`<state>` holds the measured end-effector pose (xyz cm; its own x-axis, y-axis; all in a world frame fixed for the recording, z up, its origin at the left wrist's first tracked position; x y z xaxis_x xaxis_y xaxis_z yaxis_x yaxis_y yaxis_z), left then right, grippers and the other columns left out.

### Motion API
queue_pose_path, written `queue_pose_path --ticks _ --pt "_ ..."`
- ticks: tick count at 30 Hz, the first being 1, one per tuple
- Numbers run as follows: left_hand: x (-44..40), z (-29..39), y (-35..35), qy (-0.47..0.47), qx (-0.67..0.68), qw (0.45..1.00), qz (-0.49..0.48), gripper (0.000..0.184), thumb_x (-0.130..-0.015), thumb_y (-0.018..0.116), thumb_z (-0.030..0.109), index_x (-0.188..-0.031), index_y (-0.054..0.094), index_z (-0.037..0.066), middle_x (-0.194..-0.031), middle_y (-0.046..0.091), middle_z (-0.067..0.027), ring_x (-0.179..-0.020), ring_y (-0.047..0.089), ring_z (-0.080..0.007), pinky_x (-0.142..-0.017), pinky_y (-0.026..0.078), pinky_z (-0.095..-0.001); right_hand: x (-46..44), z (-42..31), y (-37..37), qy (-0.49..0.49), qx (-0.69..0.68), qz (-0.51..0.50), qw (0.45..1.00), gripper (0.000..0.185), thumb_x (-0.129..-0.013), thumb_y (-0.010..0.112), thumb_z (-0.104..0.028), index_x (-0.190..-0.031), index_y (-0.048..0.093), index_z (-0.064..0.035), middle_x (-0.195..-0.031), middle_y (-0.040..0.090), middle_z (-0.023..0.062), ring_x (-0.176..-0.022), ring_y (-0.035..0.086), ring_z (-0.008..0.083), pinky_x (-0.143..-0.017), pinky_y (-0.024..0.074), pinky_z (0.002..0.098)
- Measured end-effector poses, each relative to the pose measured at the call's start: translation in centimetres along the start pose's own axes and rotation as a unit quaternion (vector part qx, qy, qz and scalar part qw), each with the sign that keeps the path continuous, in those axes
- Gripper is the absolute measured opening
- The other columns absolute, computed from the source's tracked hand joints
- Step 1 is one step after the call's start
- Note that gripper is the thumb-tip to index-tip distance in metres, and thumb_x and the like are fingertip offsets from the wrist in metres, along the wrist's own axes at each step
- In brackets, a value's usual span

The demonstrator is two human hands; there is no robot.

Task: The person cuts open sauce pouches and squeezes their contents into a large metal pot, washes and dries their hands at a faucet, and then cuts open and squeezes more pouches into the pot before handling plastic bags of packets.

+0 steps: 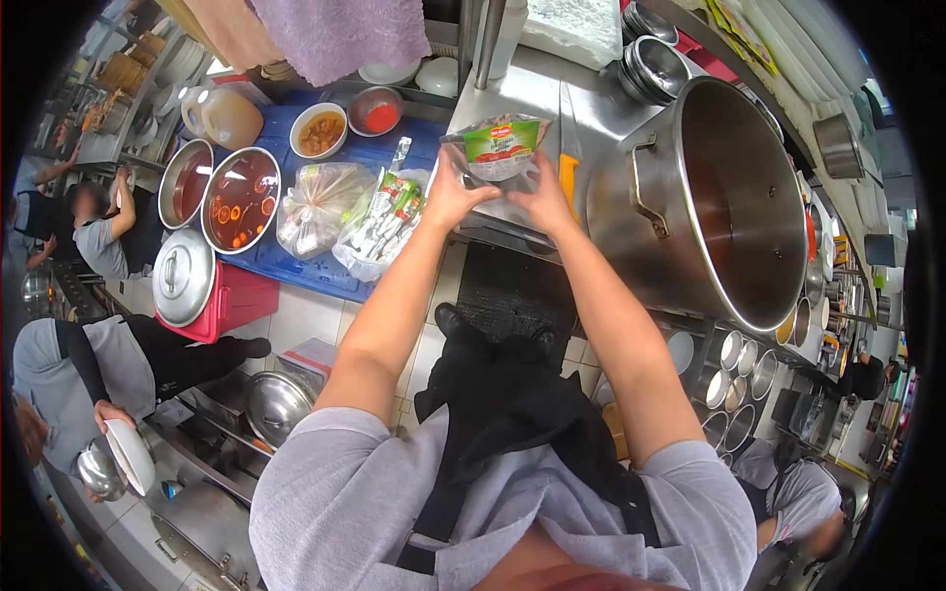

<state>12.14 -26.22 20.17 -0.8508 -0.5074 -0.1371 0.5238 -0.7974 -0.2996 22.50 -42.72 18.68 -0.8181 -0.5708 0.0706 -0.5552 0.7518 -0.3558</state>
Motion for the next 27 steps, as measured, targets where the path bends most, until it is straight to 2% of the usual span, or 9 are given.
queue_pose_path --ticks 2,5,7,13,16,19,21,23,27 --pt "-1.8 -1.6 2.2 0.003 0.105 0.994 -0.043 0.089 -0.061 0.094 0.02 -0.132 0.046 -0.003 -0.128 0.062 -0.0207 -0.118 0.062 -0.0284 -0.098 0.05 -0.0393 -1.3 0.3 0.8 -0.015 0.075 -0.012 0.997 0.093 -0.077 0.075 0.002 -0.154 0.024 -0.0044 -0.136 0.055 0.0188 -0.119 0.06 0.0284 -0.101 0.0488 0.0379" --pt "-1.2 0.0 1.8 -0.075 0.11 0.991 -0.012 0.077 -0.06 0.095 0.019 -0.123 0.056 -0.002 -0.113 0.07 -0.0126 -0.103 0.066 -0.0228 -0.095 0.052 -0.036 -1.2 0.1 2.1 0.003 -0.092 -0.086 0.992 0.085 -0.077 0.074 0.001 -0.15 0.029 -0.0018 -0.132 0.058 0.0168 -0.119 0.06 0.0277 -0.103 0.047 0.038" --pt "-0.8 -0.7 1.9 -0.045 0.129 0.991 0.003 0.077 -0.06 0.095 0.021 -0.123 0.057 -0.002 -0.111 0.071 -0.0133 -0.101 0.068 -0.0234 -0.092 0.053 -0.0352 0.7 0.5 1.8 0.046 -0.09 -0.076 0.992 0.077 -0.08 0.072 0.0 -0.147 0.034 -0.0024 -0.127 0.06 0.0149 -0.118 0.06 0.0264 -0.102 0.0471 0.0387" --pt "5.0 4.4 1.2 0.001 0.048 0.999 0.009 0.064 -0.066 0.091 0.021 -0.118 0.061 -0.002 -0.107 0.073 -0.0135 -0.098 0.07 -0.0228 -0.09 0.054 -0.0354 8.1 -2.0 -0.7 -0.016 0.043 -0.018 0.999 0.06 -0.086 0.073 -0.015 -0.137 0.045 0.0012 -0.13 0.055 0.0239 -0.119 0.058 0.0366 -0.098 0.0485 0.0432" --pt "8.1 11.1 1.2 0.023 0.109 0.993 -0.045 0.064 -0.065 0.091 0.016 -0.118 0.061 -0.002 -0.107 0.072 -0.012 -0.098 0.069 -0.0212 -0.091 0.054 -0.0359 14.2 -9.1 -4.9 -0.111 0.127 0.071 0.983 0.059 -0.085 0.074 -0.017 -0.135 0.048 0.0003 -0.127 0.055 0.0209 -0.117 0.058 0.034 -0.096 0.0487 0.0415" --pt "11.0 17.3 2.0 0.049 0.146 0.985 -0.072 0.068 -0.065 0.092 0.018 -0.121 0.059 -0.004 -0.11 0.071 -0.0134 -0.102 0.068 -0.0219 -0.092 0.053 -0.0366 19.6 -10.8 -9.3 -0.055 0.016 0.036 0.998 0.063 -0.082 0.077 -0.019 -0.135 0.049 0.0004 -0.125 0.053 0.0182 -0.115 0.056 0.0302 -0.096 0.0478 0.0383" --pt "12.8 22.1 4.1 0.067 0.172 0.978 -0.095 0.072 -0.065 0.093 0.021 -0.122 0.057 -0.005 -0.113 0.07 -0.0151 -0.105 0.068 -0.0228 -0.093 0.053 -0.0374 23.5 -11.9 -13.5 -0.155 -0.024 0.043 0.987 0.069 -0.079 0.08 -0.019 -0.137 0.049 0.0005 -0.123 0.052 0.0156 -0.112 0.056 0.0267 -0.096 0.0468 0.0362" --pt "14.6 27.5 7.6 0.069 0.398 0.906 -0.131 0.071 -0.067 0.092 0.015 -0.125 0.054 -0.002 -0.115 0.068 -0.011 -0.107 0.066 -0.0216 -0.095 0.053 -0.0375 27.6 -11.2 -17.9 -0.197 -0.036 0.065 0.978 0.082 -0.078 0.085 -0.029 -0.145 0.044 -0.0038 -0.133 0.046 0.0118 -0.119 0.053 0.0253 -0.097 0.0466 0.0377" --pt "18.6 34.6 17.1 0.044 0.576 0.798 -0.173 0.075 -0.069 0.087 0.007 -0.132 0.047 0.0 -0.123 0.063 -0.0118 -0.112 0.064 -0.0243 -0.1 0.051 -0.0398 35.5 -10.6 -25.6 -0.266 -0.231 0.132 0.927 0.107 -0.071 0.089 -0.044 -0.153 0.03 -0.0106 -0.146 0.036 0.0058 -0.132 0.044 0.0247 -0.107 0.0416 0.0421"
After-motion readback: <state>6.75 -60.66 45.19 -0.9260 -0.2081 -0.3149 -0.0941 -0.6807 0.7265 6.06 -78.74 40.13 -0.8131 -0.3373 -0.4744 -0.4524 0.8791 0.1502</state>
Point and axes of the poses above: each hand's wrist, its own x-axis away from the middle knuckle, its own y-axis out of the palm, z = x × y, the point moved 8 cm from there along -x, towards the middle knuckle
